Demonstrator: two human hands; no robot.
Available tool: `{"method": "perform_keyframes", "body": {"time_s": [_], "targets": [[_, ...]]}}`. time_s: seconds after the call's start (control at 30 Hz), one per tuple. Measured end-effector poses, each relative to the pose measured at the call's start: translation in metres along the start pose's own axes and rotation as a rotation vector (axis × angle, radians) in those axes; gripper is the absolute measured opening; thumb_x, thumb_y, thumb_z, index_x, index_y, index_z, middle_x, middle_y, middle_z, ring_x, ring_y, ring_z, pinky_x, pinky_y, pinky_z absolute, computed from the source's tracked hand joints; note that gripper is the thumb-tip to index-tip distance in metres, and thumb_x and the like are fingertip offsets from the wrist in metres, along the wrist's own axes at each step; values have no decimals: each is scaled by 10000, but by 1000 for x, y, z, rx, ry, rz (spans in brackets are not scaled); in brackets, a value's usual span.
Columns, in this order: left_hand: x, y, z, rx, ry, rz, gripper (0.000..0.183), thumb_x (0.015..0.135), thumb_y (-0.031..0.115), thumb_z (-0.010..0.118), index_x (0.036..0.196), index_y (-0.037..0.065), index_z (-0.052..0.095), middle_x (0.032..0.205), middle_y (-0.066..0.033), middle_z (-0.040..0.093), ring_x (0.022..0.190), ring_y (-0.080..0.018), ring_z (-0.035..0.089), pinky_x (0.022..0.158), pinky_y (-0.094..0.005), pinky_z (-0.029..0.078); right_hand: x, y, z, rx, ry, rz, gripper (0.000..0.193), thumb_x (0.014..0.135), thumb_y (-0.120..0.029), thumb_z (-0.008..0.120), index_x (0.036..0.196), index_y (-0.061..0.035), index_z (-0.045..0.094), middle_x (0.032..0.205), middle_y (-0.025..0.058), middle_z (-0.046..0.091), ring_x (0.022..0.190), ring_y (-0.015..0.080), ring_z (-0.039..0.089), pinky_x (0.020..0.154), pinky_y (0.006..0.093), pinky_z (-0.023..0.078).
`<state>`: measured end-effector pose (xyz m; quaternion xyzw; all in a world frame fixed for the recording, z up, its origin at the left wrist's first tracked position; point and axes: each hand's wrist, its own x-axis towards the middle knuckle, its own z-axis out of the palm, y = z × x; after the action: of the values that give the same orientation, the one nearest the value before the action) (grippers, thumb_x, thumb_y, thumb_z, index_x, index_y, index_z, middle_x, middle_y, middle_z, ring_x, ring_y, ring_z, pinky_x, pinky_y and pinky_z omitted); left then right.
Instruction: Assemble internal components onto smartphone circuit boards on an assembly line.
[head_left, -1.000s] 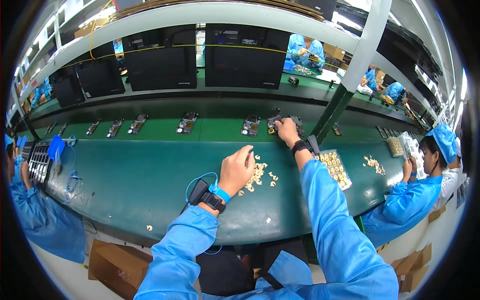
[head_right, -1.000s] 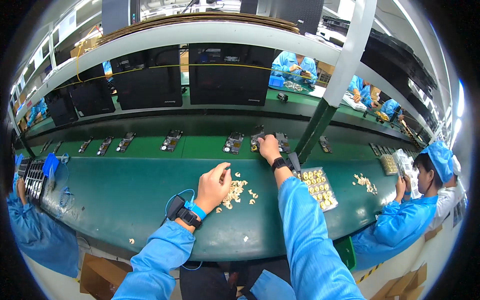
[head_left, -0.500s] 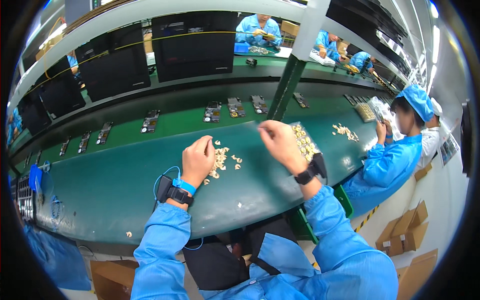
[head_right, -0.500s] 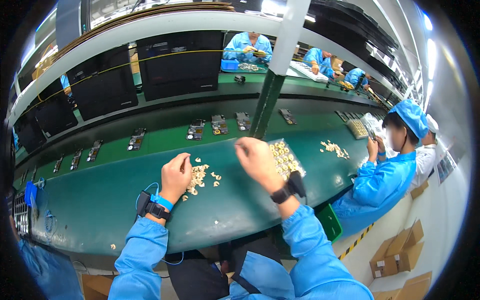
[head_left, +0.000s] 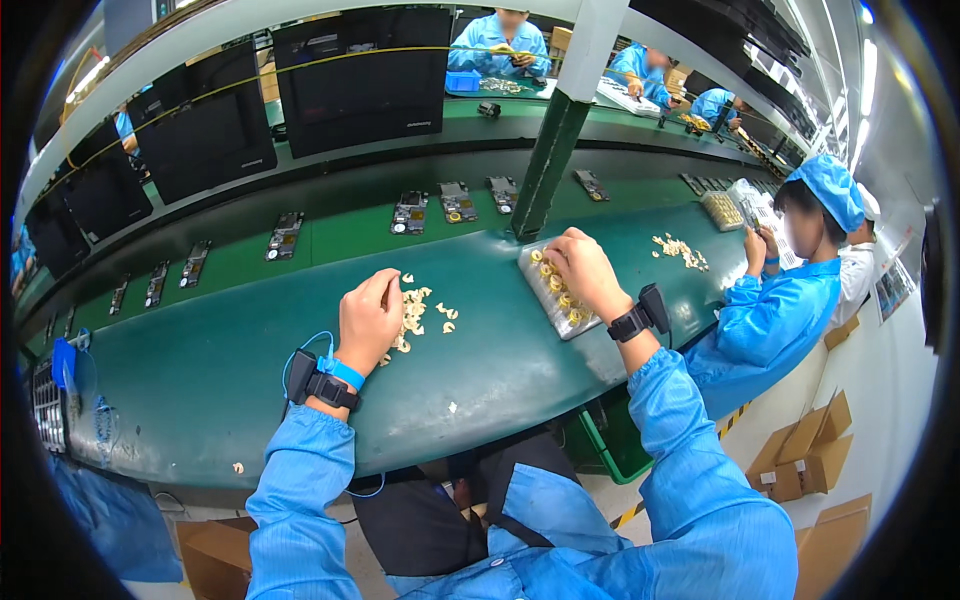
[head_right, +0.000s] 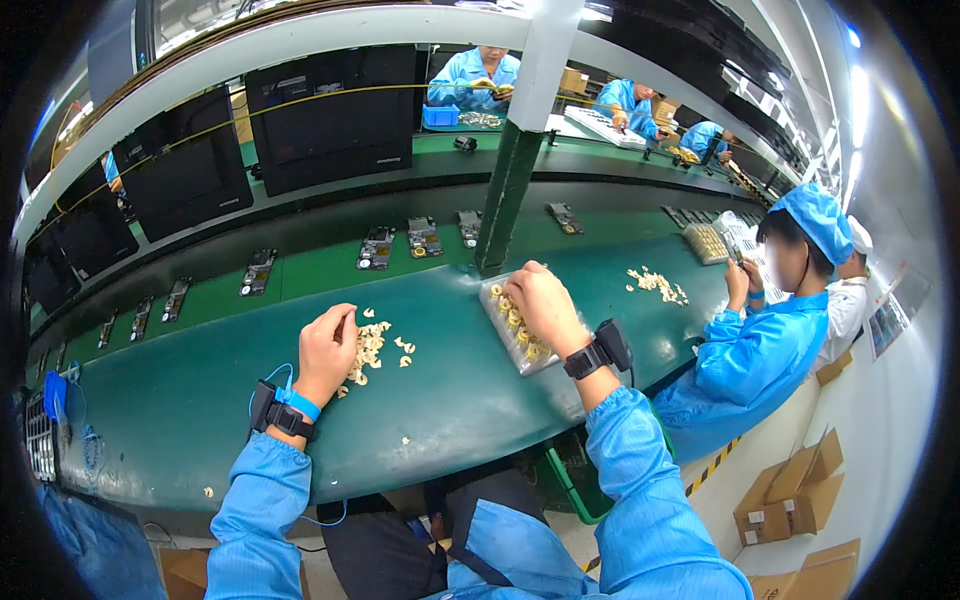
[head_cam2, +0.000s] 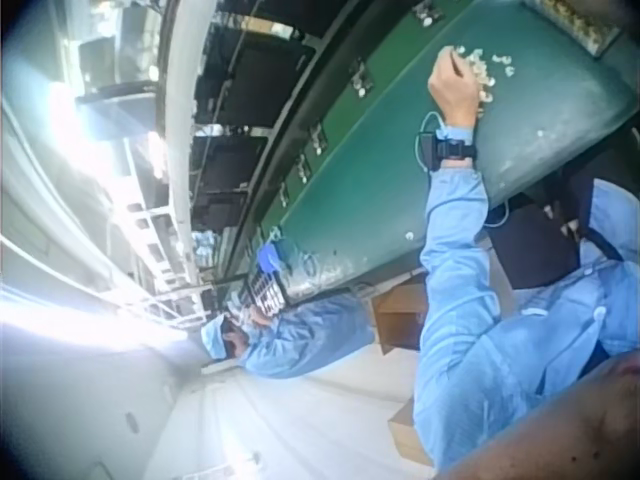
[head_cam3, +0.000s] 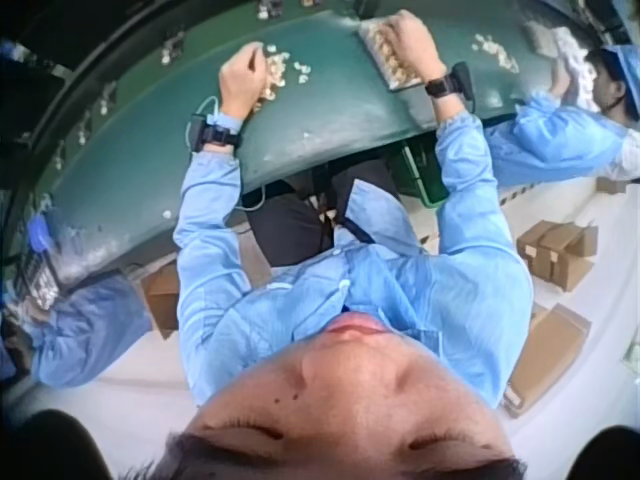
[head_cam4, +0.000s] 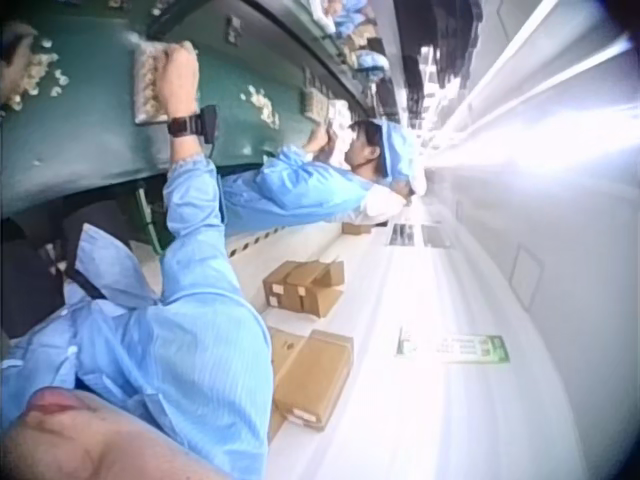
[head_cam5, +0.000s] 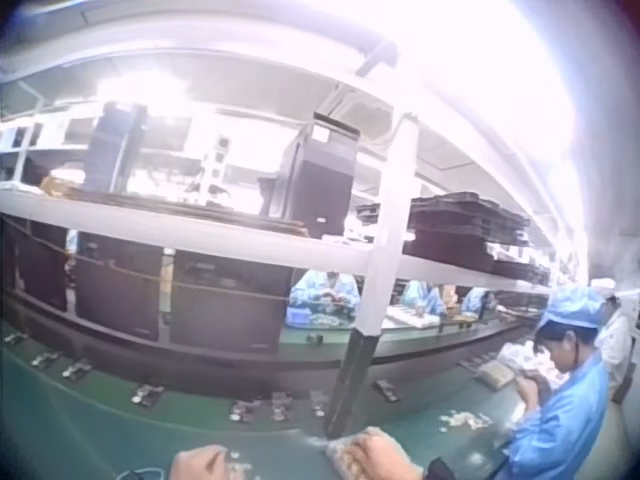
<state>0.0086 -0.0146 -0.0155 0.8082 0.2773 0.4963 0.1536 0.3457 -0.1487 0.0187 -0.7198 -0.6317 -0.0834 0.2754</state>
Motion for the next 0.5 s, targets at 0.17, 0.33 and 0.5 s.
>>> {"method": "perform_keyframes", "body": {"time_s": [0.17, 0.33, 0.5], "targets": [[2, 2, 3, -54, -26, -2, 112, 954, 54, 671, 1042, -4, 710, 846, -184, 726, 643, -308, 696, 597, -384, 550, 12, -27, -3, 112, 177, -62, 164, 953, -126, 692, 1010, 13, 758, 931, 173, 710, 876, 347, 697, 789, 420, 552], [-2, -3, 8, -386, -140, -199, 173, 1018, 74, 654, 1124, -54, 703, 909, -98, 765, 741, -132, 721, 638, -259, 564, 32, -116, 22, 639, -103, -185, 169, 968, -95, 684, 1047, 44, 737, 941, 196, 742, 863, 299, 718, 785, 382, 561], [-1, -6, 6, -652, -161, -390, 227, 1082, 172, 594, 1143, -30, 680, 924, -82, 750, 745, -148, 749, 572, -227, 520, 55, -160, 71, 637, -105, -441, 190, 959, -42, 658, 1124, 31, 719, 938, 184, 691, 868, 347, 684, 783, 410, 554]]}}
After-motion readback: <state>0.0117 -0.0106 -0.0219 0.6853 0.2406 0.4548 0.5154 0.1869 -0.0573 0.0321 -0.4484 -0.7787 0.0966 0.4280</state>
